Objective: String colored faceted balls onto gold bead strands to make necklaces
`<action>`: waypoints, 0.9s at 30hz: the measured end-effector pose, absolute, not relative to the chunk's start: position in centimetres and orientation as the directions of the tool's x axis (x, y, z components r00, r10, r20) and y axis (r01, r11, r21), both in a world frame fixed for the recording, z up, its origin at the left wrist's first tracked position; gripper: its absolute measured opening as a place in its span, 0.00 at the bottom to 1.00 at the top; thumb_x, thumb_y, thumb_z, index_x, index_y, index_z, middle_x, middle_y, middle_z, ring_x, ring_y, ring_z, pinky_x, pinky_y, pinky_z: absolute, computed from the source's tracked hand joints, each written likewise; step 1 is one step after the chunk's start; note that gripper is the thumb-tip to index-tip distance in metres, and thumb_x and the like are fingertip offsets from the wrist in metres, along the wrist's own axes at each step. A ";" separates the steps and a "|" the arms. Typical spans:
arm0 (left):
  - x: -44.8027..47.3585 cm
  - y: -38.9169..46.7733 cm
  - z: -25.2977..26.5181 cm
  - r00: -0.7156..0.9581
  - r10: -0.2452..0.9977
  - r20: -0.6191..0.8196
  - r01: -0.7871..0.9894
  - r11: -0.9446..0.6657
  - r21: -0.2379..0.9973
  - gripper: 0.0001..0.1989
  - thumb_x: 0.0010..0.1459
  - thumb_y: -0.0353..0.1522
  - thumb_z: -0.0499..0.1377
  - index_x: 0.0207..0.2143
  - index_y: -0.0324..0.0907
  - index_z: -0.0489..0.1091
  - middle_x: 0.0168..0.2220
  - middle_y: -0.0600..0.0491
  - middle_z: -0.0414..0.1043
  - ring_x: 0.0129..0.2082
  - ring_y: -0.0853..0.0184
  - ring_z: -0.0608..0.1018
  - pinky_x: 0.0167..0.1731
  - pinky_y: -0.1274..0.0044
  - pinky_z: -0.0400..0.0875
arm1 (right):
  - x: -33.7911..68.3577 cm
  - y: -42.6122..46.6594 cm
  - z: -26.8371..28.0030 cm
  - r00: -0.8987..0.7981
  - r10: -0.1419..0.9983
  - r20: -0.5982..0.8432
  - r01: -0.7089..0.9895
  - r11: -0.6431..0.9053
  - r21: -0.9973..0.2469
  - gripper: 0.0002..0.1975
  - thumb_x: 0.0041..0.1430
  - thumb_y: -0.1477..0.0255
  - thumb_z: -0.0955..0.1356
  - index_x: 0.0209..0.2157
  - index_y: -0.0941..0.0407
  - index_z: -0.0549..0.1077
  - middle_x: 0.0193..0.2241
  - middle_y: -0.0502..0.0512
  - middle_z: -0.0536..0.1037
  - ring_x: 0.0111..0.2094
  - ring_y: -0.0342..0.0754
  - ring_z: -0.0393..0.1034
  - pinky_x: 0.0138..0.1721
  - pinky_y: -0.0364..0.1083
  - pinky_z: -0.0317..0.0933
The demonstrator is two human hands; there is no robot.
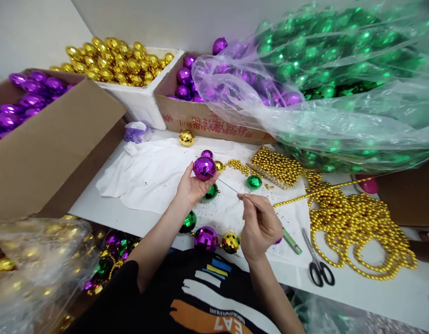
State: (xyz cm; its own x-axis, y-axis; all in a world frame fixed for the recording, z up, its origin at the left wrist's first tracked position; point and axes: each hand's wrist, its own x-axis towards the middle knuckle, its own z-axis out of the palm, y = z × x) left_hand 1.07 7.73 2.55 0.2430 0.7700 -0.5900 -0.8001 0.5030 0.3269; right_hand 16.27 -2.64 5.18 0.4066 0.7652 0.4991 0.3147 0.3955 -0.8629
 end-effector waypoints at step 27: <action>1.2 7.1 3.1 0.315 0.757 -0.572 -0.794 0.541 0.278 0.33 0.68 0.47 0.46 0.62 0.30 0.59 0.40 0.38 0.78 0.38 0.60 0.82 0.35 0.74 0.80 | 16.0 -2.7 6.8 0.228 0.623 0.748 0.574 0.535 -0.620 0.13 0.61 0.83 0.67 0.45 0.55 0.72 0.40 0.53 0.83 0.38 0.45 0.79 0.37 0.43 0.71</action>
State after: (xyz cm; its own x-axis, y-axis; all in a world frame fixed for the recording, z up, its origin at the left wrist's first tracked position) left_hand 1.16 7.14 3.15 0.3154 0.7570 -0.5723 -0.7936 0.5411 0.2783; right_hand 15.97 -2.69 6.80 0.2283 0.6228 0.7483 0.5736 0.5350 -0.6203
